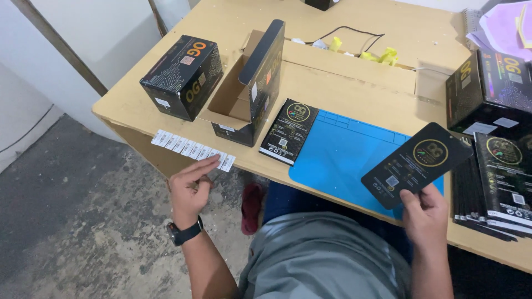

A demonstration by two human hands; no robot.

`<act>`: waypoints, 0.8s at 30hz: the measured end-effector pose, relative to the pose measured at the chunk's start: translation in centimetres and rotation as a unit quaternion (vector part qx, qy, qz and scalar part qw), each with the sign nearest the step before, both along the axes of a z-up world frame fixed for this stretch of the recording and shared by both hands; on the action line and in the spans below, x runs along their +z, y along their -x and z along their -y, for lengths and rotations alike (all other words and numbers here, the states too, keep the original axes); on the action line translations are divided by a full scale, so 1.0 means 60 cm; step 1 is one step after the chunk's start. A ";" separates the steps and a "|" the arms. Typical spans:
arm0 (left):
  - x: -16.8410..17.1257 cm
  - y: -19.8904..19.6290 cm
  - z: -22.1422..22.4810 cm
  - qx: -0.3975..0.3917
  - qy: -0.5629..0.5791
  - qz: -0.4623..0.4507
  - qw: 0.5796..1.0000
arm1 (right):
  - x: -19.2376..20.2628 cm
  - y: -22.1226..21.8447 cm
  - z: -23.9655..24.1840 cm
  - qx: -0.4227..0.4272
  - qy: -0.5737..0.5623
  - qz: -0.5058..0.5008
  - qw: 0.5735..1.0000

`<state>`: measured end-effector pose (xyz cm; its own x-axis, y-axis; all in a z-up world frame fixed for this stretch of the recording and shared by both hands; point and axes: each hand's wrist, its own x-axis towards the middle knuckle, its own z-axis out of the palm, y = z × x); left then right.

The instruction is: The person inspects smartphone screen panels by peeling off protective films and stickers, then gathers a stack of panels and places them into a cardboard box.

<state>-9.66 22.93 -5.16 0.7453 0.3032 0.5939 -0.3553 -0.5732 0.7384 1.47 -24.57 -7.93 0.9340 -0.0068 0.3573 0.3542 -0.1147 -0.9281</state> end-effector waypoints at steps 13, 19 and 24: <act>0.111 -0.102 0.221 -0.145 -0.084 0.020 0.986 | 0.020 -0.002 -0.002 0.009 0.011 0.049 0.999; 0.127 -0.150 0.269 -0.040 -0.211 -0.213 0.953 | 0.051 0.002 -0.009 0.006 0.021 0.058 0.998; 0.109 -0.178 0.268 -0.113 -0.189 -0.148 0.964 | 0.085 0.014 -0.018 0.009 0.045 0.052 0.998</act>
